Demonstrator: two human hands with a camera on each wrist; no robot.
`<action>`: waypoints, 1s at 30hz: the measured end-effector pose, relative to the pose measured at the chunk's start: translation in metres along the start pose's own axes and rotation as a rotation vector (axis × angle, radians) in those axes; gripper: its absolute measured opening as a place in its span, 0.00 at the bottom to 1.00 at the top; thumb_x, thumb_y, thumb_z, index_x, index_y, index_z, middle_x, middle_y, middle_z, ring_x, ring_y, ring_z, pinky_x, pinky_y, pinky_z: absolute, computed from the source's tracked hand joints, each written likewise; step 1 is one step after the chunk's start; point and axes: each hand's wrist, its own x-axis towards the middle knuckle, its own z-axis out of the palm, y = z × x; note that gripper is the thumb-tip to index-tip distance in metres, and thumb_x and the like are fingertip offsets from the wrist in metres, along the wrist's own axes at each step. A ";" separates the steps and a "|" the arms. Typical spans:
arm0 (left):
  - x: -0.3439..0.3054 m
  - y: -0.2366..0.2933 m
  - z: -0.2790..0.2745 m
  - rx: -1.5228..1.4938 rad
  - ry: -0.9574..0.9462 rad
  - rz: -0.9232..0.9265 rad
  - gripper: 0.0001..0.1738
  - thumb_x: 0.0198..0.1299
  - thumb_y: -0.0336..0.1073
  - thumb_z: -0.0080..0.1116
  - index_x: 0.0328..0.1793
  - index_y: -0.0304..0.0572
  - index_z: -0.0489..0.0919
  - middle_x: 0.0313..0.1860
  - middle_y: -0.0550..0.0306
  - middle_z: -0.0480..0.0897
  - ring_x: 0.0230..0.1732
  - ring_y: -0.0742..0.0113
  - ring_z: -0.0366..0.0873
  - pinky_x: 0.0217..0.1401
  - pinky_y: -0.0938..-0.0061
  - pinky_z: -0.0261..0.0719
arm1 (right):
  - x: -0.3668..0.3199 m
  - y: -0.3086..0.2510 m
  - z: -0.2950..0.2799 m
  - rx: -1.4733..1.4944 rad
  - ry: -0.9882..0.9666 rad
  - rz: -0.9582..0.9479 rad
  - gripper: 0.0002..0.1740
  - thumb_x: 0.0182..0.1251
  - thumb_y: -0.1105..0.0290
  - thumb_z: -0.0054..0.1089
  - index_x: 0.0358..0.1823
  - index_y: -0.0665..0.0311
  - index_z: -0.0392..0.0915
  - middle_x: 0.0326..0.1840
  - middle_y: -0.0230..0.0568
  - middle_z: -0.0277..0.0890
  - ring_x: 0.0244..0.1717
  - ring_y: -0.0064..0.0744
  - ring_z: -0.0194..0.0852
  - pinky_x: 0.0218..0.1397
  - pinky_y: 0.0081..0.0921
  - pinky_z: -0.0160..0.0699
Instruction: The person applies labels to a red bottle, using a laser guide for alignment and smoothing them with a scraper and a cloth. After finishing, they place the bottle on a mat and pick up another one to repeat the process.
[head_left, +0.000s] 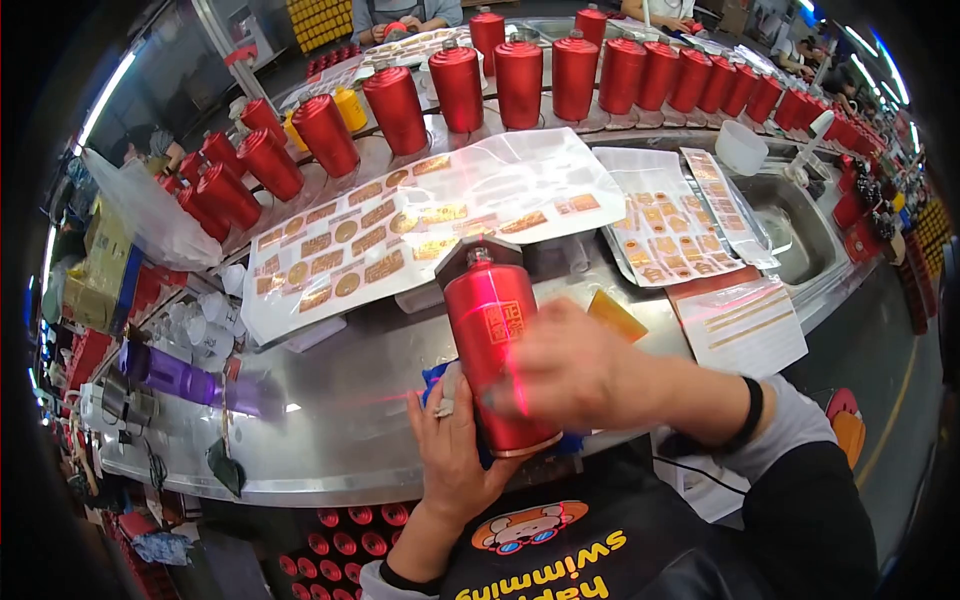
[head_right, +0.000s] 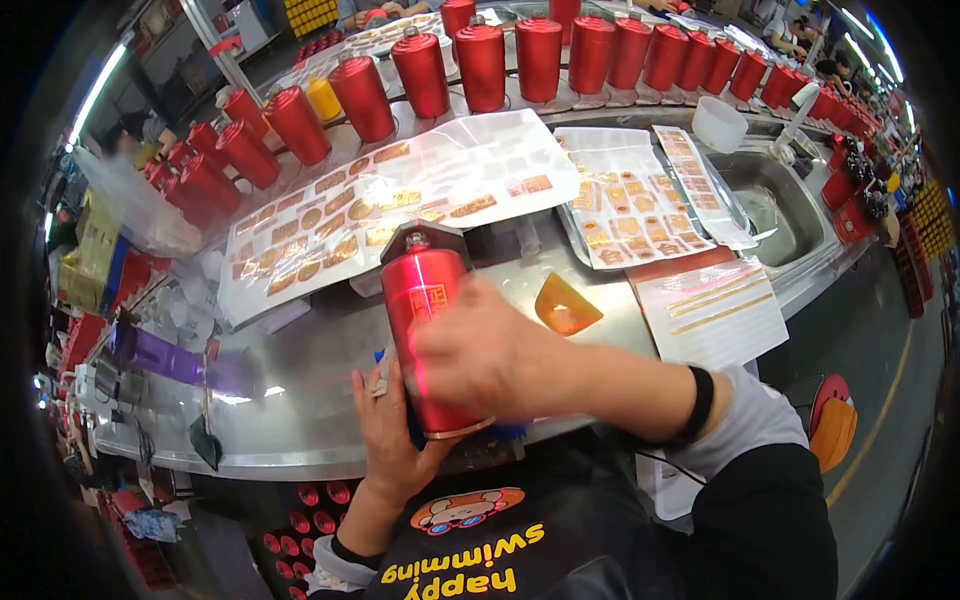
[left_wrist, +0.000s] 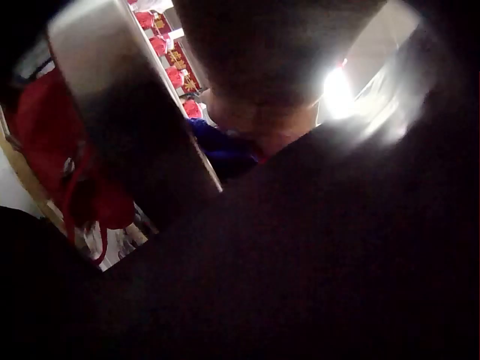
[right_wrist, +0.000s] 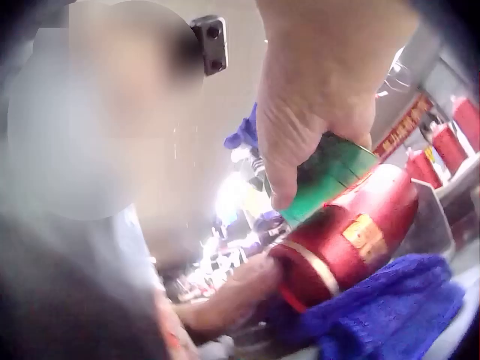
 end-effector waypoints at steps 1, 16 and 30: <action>0.001 -0.002 0.002 -0.022 0.012 0.005 0.56 0.56 0.64 0.64 0.75 0.23 0.58 0.71 0.36 0.68 0.69 0.31 0.64 0.76 0.34 0.42 | -0.005 0.006 -0.004 0.249 -0.022 0.089 0.10 0.53 0.66 0.70 0.33 0.55 0.78 0.33 0.33 0.68 0.42 0.32 0.76 0.46 0.39 0.68; 0.000 0.000 -0.003 -0.005 -0.061 0.018 0.57 0.56 0.60 0.65 0.78 0.24 0.52 0.75 0.35 0.63 0.73 0.32 0.60 0.78 0.39 0.42 | 0.024 0.029 -0.001 0.177 0.207 0.215 0.10 0.54 0.66 0.69 0.30 0.61 0.77 0.29 0.41 0.74 0.32 0.46 0.78 0.40 0.38 0.73; 0.097 -0.029 -0.028 0.021 -0.139 0.391 0.41 0.65 0.70 0.43 0.74 0.50 0.70 0.68 0.57 0.76 0.76 0.47 0.59 0.79 0.42 0.41 | -0.052 0.014 0.002 0.522 0.568 0.851 0.12 0.64 0.66 0.68 0.40 0.67 0.80 0.30 0.38 0.73 0.29 0.25 0.71 0.32 0.24 0.67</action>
